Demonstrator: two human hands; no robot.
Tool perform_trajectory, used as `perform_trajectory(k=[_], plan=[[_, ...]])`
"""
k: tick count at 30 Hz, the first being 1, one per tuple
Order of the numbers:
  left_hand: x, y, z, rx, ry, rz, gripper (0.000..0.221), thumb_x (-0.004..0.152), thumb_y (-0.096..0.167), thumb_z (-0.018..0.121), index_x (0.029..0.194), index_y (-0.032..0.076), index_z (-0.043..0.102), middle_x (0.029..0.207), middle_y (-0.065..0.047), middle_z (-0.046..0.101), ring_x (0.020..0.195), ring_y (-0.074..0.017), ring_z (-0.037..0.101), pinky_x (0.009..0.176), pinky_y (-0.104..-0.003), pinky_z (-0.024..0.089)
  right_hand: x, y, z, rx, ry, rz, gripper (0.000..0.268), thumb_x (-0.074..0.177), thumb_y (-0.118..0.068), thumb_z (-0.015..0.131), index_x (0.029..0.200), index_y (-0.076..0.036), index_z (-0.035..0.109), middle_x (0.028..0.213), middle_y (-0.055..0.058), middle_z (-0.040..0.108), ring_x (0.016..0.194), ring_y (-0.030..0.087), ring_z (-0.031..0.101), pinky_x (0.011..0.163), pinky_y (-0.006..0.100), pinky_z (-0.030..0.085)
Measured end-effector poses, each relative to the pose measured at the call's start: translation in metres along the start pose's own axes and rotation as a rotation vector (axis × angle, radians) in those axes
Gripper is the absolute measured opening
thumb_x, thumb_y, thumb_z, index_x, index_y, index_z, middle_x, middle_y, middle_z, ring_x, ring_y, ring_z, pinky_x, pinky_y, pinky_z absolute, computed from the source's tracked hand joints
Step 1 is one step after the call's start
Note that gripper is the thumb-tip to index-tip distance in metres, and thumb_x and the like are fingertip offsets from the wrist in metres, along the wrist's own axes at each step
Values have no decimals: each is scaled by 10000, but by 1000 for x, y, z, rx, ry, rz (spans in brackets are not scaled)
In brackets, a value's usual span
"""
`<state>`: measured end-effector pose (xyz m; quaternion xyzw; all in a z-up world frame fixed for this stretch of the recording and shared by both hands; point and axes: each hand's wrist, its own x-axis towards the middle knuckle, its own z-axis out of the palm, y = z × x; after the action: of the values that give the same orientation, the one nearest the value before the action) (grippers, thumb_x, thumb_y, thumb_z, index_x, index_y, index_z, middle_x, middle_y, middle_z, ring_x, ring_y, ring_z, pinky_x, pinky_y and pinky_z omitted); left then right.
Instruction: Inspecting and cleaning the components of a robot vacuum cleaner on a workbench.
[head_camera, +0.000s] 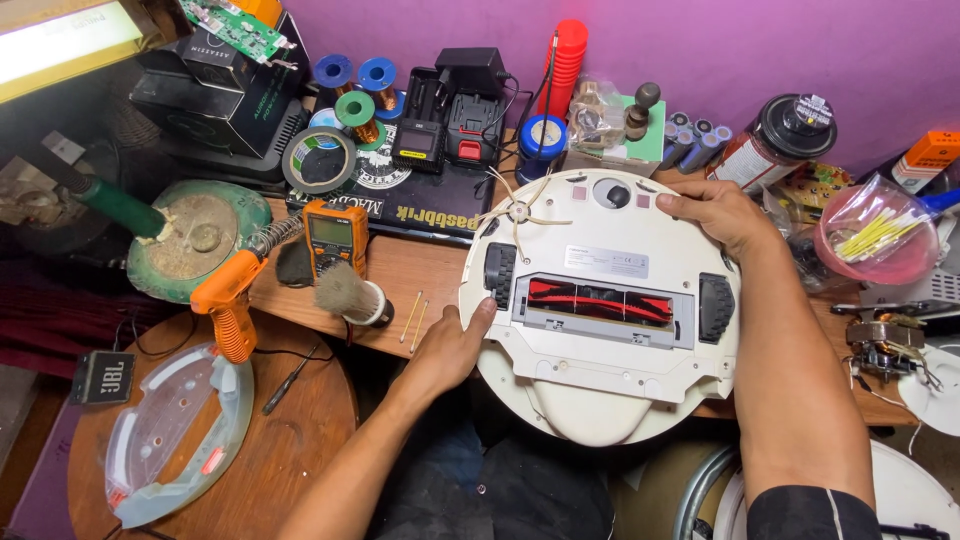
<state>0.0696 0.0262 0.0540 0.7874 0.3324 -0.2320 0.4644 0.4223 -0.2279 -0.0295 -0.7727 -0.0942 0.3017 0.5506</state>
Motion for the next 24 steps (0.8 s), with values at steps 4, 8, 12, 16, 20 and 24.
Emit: perform_trajectory(k=[4,8,12,16,20,24], plan=[[2,1,2,-2,8,-6,976,975,749,234,1395,-116,401,1329,-422,549,1365,-554,473,1085,-689,368,3,2,-2,-46,18,-15,417,810,-290,888,1180,-149,760,948,100,736,786,196,725,631,322,611],[1,2,-2,15,26,10,972,974,745,245,1390,-117,413,1323,-428,550,1349,-567,483,1077,-689,377,-9,-18,-1,-197,39,-58,418,848,-346,872,1209,-167,759,995,111,731,851,205,697,674,351,592],[-3,-3,-2,-8,51,7,910,953,723,265,1334,-72,495,1311,-385,578,1301,-533,525,1054,-592,411,-39,-57,15,-534,33,-21,475,907,-484,718,1301,-219,733,1221,64,705,1084,219,637,881,377,496],[-8,-19,5,-41,123,121,717,1002,615,242,1204,6,562,1207,-316,669,1174,-494,593,959,-516,443,-62,-63,18,-577,109,-94,503,981,-438,618,1332,-85,692,1346,77,677,1204,195,587,1007,363,414],[-19,-39,10,47,208,163,459,1038,463,328,1179,61,498,1166,-338,661,1082,-599,569,878,-626,427,-101,-65,30,-729,287,-235,384,990,-286,626,1257,-32,732,1199,174,734,1100,349,662,935,472,471],[-43,-50,19,-151,570,691,320,969,120,404,1198,51,616,1134,-189,686,1037,-392,655,885,-472,491,-205,-107,129,-447,402,-520,200,1087,-176,614,1190,-20,683,987,84,686,852,159,577,772,326,465]])
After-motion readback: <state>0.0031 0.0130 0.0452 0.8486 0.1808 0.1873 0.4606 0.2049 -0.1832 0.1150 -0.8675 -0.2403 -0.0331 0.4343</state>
